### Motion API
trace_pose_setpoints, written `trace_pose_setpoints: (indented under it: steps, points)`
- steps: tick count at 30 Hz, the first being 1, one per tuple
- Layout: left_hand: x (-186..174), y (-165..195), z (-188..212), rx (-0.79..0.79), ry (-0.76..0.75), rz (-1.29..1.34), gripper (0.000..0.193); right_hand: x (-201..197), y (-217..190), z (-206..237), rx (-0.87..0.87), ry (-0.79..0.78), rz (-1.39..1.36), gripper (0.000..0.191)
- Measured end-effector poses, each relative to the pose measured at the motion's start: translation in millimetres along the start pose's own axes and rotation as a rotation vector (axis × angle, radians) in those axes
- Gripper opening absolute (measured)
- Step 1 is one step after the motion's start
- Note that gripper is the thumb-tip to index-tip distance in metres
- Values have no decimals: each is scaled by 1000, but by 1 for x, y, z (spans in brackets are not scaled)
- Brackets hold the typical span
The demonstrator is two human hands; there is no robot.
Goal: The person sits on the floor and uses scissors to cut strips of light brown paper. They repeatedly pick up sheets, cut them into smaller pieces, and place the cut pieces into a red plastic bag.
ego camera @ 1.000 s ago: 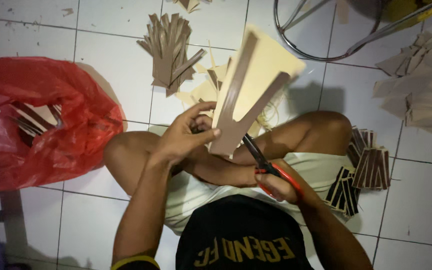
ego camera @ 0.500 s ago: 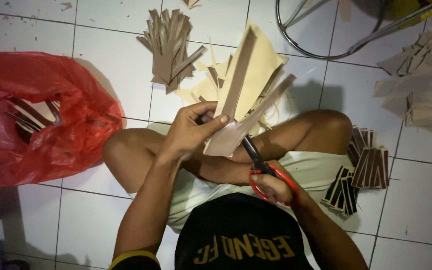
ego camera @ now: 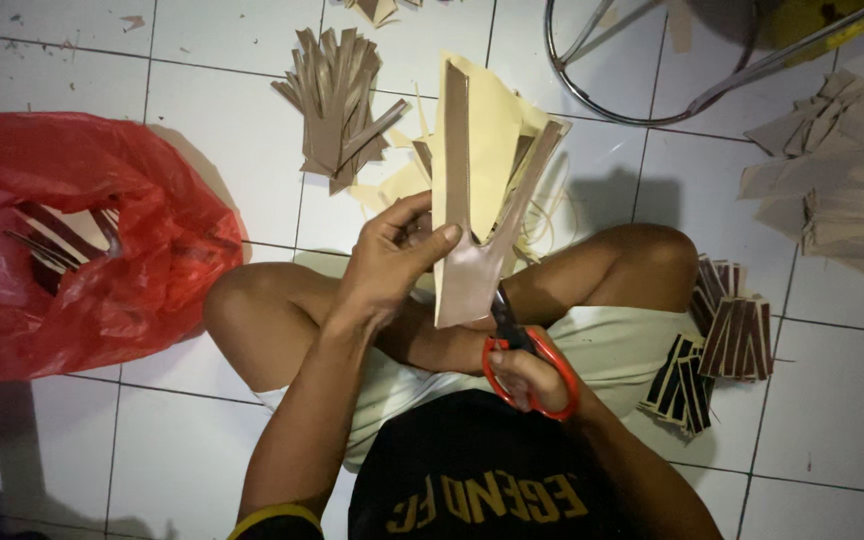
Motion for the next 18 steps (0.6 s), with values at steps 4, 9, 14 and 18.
trace_pose_setpoints:
  steps: [4,9,14,18]
  points:
    - [5,2,-2,42,38,-148,59,1,3,-7,59,58,9,28]
    - [10,3,3,-8,-5,-285,67,-2,11,-18,139,-38,-92,35]
    - [6,-1,-2,-56,5,-101,81,-16,37,-21,53,-49,-22,47]
    - [-3,-4,-9,-18,47,-23,78,-21,47,-16,57,-12,-13,53]
Point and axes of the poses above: each hand's wrist, its own z-axis away from the middle knuckle, its own x-axis out of the palm, y = z × x, the point moved 7 cm from there along -z, towards the middle knuckle, and after that the axes turned 6 degrees about -x, right-handed, at the moved point
